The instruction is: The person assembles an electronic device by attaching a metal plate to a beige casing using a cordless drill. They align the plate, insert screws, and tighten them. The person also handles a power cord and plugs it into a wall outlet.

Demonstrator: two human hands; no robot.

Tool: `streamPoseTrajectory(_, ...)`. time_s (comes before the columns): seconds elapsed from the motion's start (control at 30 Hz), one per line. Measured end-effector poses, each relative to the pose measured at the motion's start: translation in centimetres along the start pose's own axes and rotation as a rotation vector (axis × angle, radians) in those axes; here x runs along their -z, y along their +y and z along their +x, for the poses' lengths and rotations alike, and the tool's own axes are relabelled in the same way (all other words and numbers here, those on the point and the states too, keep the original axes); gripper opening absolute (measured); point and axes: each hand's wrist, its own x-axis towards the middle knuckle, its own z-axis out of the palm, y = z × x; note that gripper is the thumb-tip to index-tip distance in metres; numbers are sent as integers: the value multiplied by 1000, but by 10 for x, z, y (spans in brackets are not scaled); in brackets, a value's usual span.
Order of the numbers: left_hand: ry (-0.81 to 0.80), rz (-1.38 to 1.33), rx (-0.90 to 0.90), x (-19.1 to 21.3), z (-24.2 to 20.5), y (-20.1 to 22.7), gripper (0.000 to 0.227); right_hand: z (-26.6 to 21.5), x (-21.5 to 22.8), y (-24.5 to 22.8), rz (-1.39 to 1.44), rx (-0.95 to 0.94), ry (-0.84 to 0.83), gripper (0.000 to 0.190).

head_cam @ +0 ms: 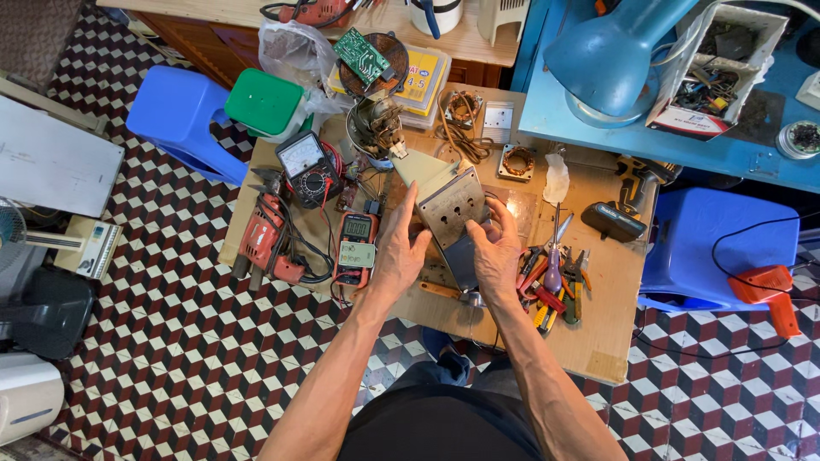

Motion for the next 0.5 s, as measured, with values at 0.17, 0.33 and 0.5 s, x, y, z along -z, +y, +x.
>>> streamPoseTrajectory(0.17, -18, -14, 76, -1, 0, 1, 85, 0, 2, 1, 23, -17, 1, 50)
streamPoseTrajectory(0.33, -1, -29, 54, -1, 1, 2, 85, -5, 2, 0, 28, -42, 5, 48)
streamPoseTrajectory(0.5, -12, -33, 61, -2, 0, 0, 86, -9, 1, -5, -15, -36, 36, 49)
